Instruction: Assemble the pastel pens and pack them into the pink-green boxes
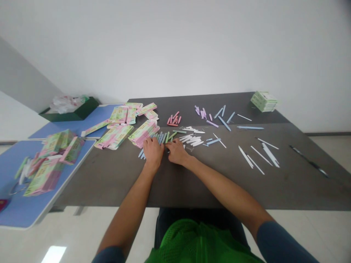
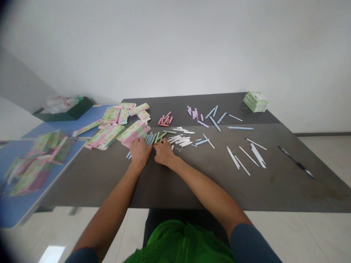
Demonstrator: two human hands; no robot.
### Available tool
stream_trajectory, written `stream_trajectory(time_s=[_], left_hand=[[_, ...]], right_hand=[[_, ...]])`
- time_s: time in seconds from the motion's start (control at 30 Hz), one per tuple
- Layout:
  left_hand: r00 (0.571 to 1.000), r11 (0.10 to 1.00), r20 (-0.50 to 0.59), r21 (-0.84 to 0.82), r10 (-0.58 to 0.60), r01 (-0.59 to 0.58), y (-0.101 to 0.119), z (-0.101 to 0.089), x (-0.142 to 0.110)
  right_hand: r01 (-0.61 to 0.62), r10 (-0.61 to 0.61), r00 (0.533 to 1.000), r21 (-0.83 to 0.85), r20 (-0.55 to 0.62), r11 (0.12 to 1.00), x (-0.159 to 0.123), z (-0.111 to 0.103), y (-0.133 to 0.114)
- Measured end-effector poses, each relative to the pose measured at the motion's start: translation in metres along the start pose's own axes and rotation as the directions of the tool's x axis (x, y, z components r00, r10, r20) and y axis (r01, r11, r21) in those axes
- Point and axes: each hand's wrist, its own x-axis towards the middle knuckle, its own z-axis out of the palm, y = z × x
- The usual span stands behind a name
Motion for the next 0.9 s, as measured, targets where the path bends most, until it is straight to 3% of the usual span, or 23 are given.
stream_trajectory(time_s=[0.33, 0.73, 0.9], left_hand=[[0.992, 0.996, 0.083, -0.002, 0.09, -0.09, 0.018, 0.004, -0.003], [0.983, 0.984, 0.051, 0.005, 0.177, -0.178, 0.056, -0.002, -0.005], [0.98, 0.979, 0.08, -0.113, 0.182, -0.172, 0.072, -0.002, -0.009]], right_hand=[[0.036, -0.034, 0.997, 0.027, -0.062, 0.999, -0.013, -0.012, 0.02], [0.014, -0.016, 0.994, -0.021, -0.107, 1.0, -0.033, -0.032, 0.044], [-0.011, 0.009, 0.992, -0.015, -0.126, 1.0, -0.051, -0.045, 0.06]])
